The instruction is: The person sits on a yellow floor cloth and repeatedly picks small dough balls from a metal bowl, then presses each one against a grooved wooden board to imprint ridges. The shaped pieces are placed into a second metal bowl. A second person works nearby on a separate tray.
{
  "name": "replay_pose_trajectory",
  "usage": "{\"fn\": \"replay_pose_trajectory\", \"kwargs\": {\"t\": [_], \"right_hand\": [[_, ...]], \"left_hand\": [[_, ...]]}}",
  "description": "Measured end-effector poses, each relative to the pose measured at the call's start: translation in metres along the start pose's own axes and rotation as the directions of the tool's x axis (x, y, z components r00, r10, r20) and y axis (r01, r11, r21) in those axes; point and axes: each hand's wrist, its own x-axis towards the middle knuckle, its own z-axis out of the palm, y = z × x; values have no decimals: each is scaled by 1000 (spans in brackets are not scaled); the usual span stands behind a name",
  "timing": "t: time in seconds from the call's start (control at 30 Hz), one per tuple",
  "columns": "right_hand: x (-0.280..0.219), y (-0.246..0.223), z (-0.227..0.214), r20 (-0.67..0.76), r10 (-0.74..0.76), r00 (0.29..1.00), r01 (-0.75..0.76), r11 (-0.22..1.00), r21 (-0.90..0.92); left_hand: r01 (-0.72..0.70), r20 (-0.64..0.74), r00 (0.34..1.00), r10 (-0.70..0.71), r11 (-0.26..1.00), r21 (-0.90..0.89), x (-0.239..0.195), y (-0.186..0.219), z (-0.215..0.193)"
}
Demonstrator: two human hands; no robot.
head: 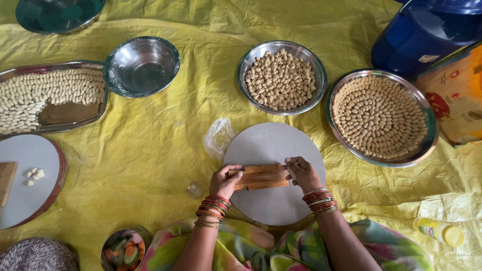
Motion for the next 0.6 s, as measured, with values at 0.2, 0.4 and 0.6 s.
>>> {"fn": "replay_pose_trajectory", "kwargs": {"t": [0.2, 0.4, 0.6], "right_hand": [[26, 31, -13, 79, -258, 963, 260, 965, -30], [22, 30, -17, -30, -310, 950, 304, 945, -123], [12, 17, -13, 53, -106, 993, 99, 987, 127]], "left_hand": [[33, 36, 999, -24, 968, -249, -4, 11, -2], [-32, -55, 996, 67, 872, 489, -5, 1, 2], [72, -43, 997, -58, 731, 678, -14, 12, 3]]}}
